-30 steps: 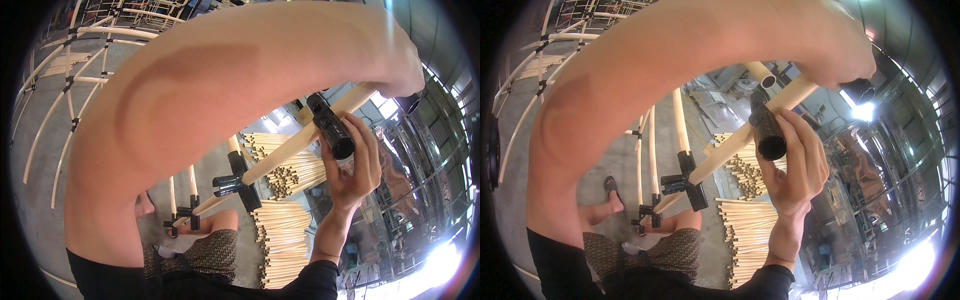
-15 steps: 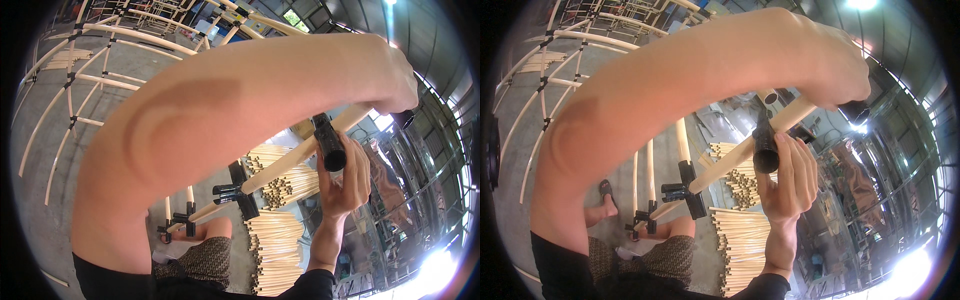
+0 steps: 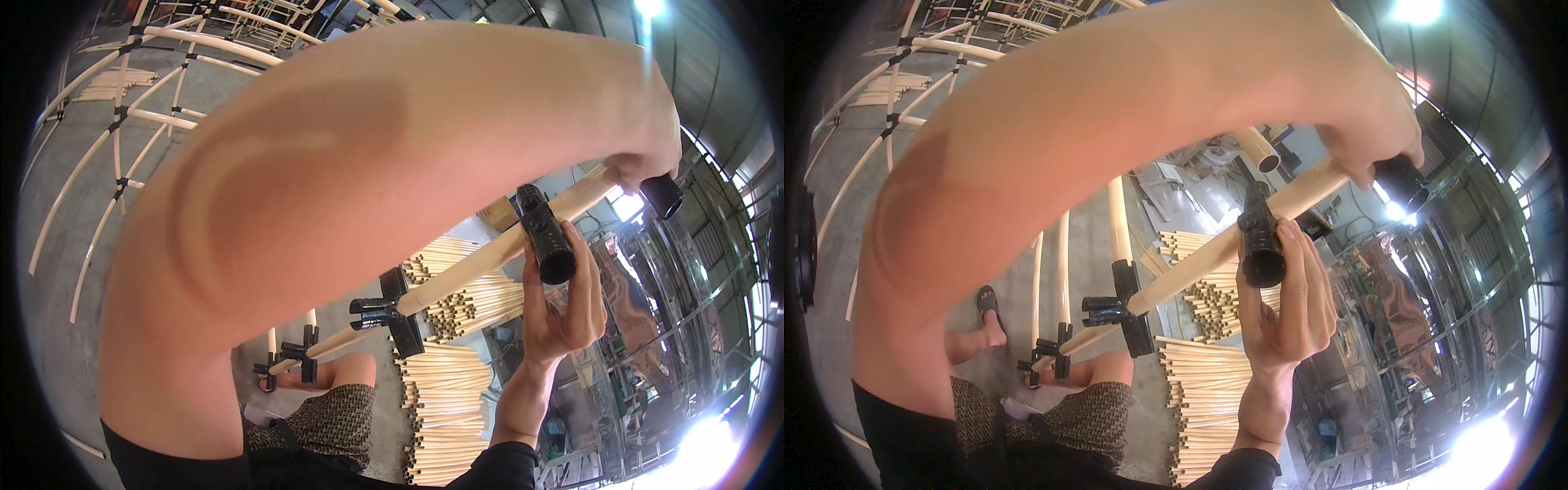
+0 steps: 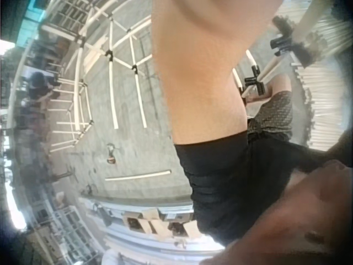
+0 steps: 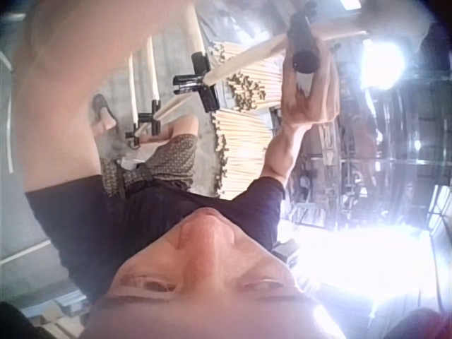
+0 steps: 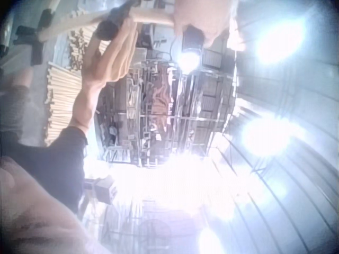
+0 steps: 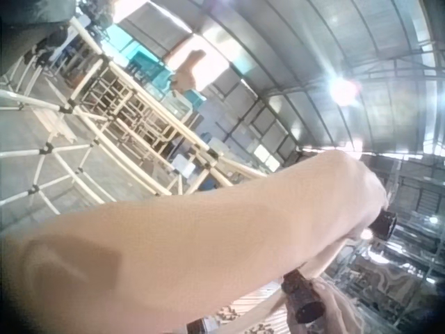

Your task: The person fits black plastic connectors onto beige pipes to build a frame and then uses a power drill to fasten screws into the joints.

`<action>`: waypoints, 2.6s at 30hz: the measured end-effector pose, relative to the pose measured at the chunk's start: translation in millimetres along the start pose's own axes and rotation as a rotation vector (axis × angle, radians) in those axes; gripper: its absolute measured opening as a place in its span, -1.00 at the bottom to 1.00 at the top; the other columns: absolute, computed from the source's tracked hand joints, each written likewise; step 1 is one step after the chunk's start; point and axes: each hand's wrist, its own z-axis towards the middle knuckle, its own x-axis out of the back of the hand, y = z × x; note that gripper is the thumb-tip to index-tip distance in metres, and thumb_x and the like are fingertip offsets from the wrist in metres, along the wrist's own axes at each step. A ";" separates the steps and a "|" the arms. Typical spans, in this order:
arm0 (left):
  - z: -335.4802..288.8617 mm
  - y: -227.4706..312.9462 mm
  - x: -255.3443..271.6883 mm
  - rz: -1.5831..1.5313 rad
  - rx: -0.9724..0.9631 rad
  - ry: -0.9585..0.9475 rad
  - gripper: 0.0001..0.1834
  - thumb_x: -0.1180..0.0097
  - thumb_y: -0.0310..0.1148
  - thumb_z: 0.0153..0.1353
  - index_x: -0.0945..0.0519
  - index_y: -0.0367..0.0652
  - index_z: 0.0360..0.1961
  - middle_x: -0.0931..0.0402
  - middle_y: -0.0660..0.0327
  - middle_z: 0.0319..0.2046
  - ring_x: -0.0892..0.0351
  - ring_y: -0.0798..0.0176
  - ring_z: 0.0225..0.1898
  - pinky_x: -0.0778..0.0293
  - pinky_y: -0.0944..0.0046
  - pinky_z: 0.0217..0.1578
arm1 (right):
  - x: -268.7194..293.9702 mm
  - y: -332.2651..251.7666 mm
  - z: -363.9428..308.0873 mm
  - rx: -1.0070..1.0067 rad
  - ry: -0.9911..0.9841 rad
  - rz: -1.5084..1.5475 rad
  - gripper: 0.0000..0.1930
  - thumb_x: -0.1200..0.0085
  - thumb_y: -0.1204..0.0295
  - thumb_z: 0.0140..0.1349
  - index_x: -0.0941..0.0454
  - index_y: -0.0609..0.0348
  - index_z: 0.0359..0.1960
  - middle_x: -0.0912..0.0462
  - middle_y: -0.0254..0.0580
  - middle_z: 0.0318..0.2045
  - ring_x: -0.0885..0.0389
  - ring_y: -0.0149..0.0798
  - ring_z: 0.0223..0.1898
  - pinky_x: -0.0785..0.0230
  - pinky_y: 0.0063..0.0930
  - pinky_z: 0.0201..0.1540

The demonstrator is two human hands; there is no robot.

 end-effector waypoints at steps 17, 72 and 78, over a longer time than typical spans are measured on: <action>5.6 3.3 7.5 0.014 -0.021 -0.012 -0.69 -0.29 -0.25 0.19 -0.67 0.02 -0.03 -0.69 0.23 -0.13 -0.67 0.06 -0.08 -0.62 0.00 -0.13 | 0.8 1.9 -5.9 -0.022 0.029 0.059 -0.53 -0.38 0.73 -0.02 -0.63 0.44 0.01 -0.74 0.11 -0.10 -0.75 -0.03 -0.05 -0.61 -0.23 0.01; 6.5 -11.8 -1.7 -0.089 -0.098 -0.006 -0.70 -0.27 -0.36 0.17 -0.62 -0.09 -0.05 -0.65 0.17 -0.13 -0.64 0.07 -0.09 -0.61 0.06 -0.13 | 16.6 34.9 20.7 -0.172 -0.017 0.100 -0.55 -0.41 0.65 -0.01 -0.60 0.29 -0.02 -0.70 -0.06 -0.11 -0.69 -0.17 -0.08 -0.50 -0.32 0.04; 11.5 -12.4 -6.8 -0.116 -0.116 -0.011 -0.70 -0.27 -0.37 0.17 -0.62 -0.11 -0.05 -0.65 0.16 -0.13 -0.64 0.08 -0.10 -0.61 0.07 -0.13 | 18.1 38.7 20.8 -0.081 -0.049 0.028 -0.61 -0.36 0.60 0.16 -0.57 0.34 0.03 -0.66 -0.11 -0.08 -0.64 -0.29 -0.05 -0.51 -0.38 0.06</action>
